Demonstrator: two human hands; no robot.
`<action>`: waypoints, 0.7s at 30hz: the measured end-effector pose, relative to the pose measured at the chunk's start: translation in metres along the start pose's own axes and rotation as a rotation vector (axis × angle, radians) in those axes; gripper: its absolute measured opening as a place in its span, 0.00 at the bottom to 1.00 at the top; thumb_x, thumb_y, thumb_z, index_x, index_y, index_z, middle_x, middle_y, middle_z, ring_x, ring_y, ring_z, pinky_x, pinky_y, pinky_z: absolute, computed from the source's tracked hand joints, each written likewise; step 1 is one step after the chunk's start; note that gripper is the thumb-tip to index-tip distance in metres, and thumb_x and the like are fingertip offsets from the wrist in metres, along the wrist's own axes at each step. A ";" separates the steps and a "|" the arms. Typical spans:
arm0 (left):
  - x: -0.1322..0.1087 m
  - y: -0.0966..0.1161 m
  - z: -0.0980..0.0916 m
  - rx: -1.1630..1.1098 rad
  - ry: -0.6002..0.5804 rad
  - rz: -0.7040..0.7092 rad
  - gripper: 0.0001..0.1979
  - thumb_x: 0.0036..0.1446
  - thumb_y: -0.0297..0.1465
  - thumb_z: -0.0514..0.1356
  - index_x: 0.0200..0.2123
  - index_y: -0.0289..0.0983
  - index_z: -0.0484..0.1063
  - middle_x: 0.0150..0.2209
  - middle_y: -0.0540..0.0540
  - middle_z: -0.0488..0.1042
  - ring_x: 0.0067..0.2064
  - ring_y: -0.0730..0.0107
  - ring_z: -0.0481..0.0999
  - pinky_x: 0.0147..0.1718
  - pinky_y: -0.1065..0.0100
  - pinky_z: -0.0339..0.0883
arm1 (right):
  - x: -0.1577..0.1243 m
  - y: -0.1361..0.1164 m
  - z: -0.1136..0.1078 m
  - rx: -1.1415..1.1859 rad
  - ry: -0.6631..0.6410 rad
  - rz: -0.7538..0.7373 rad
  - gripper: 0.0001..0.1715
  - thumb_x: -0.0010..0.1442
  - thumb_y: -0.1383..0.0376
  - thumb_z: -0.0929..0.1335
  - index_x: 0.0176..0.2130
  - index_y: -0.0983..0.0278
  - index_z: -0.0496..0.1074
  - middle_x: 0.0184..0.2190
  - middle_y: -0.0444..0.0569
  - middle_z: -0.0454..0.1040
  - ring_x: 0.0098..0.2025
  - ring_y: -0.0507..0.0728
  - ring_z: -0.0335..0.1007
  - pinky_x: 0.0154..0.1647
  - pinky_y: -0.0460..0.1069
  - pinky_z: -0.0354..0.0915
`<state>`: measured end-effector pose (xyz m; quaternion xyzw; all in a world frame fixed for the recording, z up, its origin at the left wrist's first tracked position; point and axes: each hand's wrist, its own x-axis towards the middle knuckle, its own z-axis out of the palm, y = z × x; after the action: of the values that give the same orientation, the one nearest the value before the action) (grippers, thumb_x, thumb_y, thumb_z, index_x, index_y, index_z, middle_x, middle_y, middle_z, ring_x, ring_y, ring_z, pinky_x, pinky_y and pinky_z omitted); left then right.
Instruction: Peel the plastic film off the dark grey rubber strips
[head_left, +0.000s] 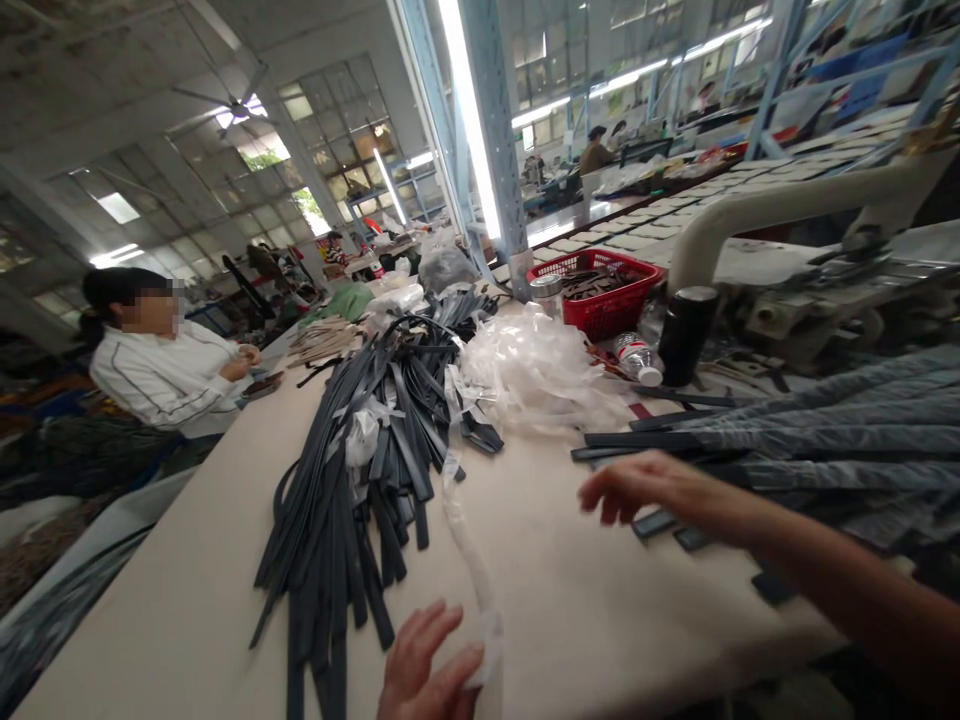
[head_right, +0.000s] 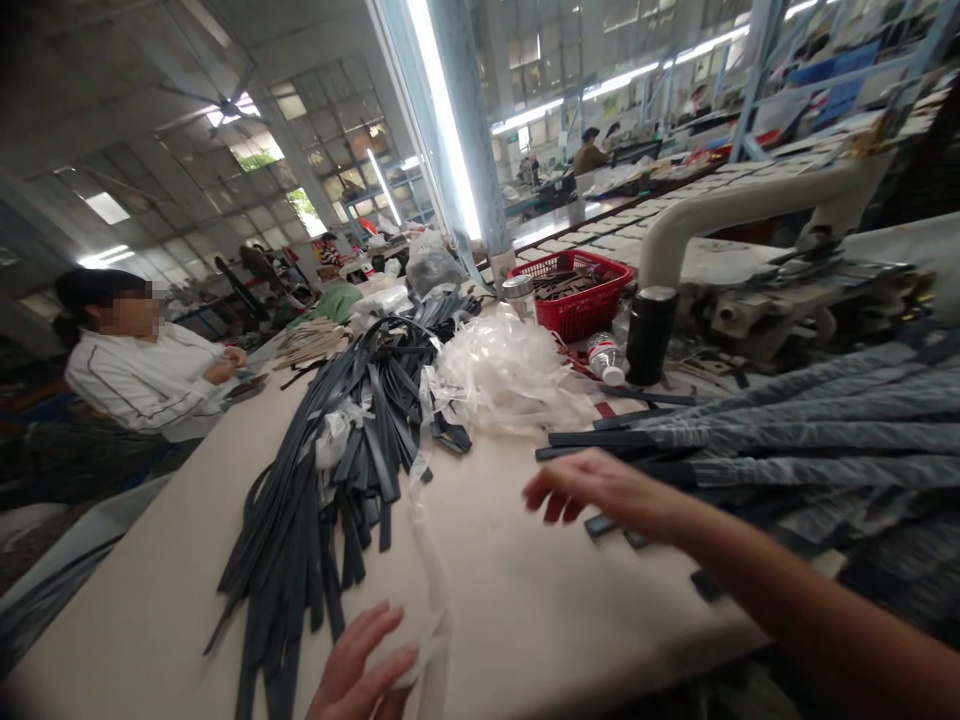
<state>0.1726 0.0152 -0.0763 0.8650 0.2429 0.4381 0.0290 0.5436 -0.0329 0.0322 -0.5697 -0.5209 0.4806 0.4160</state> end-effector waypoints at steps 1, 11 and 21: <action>0.010 0.001 -0.004 0.009 0.023 0.032 0.10 0.63 0.32 0.56 0.40 0.46 0.77 0.46 0.44 0.79 0.54 0.60 0.74 0.53 0.57 0.67 | 0.007 0.001 0.027 0.034 -0.245 0.054 0.38 0.58 0.38 0.63 0.37 0.67 0.80 0.34 0.59 0.80 0.32 0.59 0.75 0.34 0.53 0.68; 0.028 0.018 -0.010 0.046 0.003 0.091 0.16 0.62 0.24 0.55 0.44 0.47 0.77 0.51 0.45 0.76 0.59 0.57 0.68 0.56 0.56 0.62 | 0.085 0.014 0.158 0.291 -0.352 0.174 0.23 0.54 0.50 0.70 0.37 0.67 0.78 0.29 0.47 0.72 0.27 0.50 0.64 0.25 0.42 0.59; 0.035 0.028 0.002 -1.329 0.157 -1.185 0.35 0.45 0.56 0.64 0.53 0.42 0.73 0.47 0.38 0.80 0.49 0.50 0.78 0.48 0.57 0.70 | 0.117 -0.035 0.159 0.230 -0.190 -0.137 0.14 0.56 0.60 0.68 0.33 0.66 0.79 0.23 0.43 0.72 0.22 0.48 0.63 0.20 0.42 0.55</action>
<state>0.2024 0.0062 -0.0443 0.3696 0.3472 0.4594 0.7292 0.3805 0.0832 0.0229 -0.4334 -0.5372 0.5593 0.4590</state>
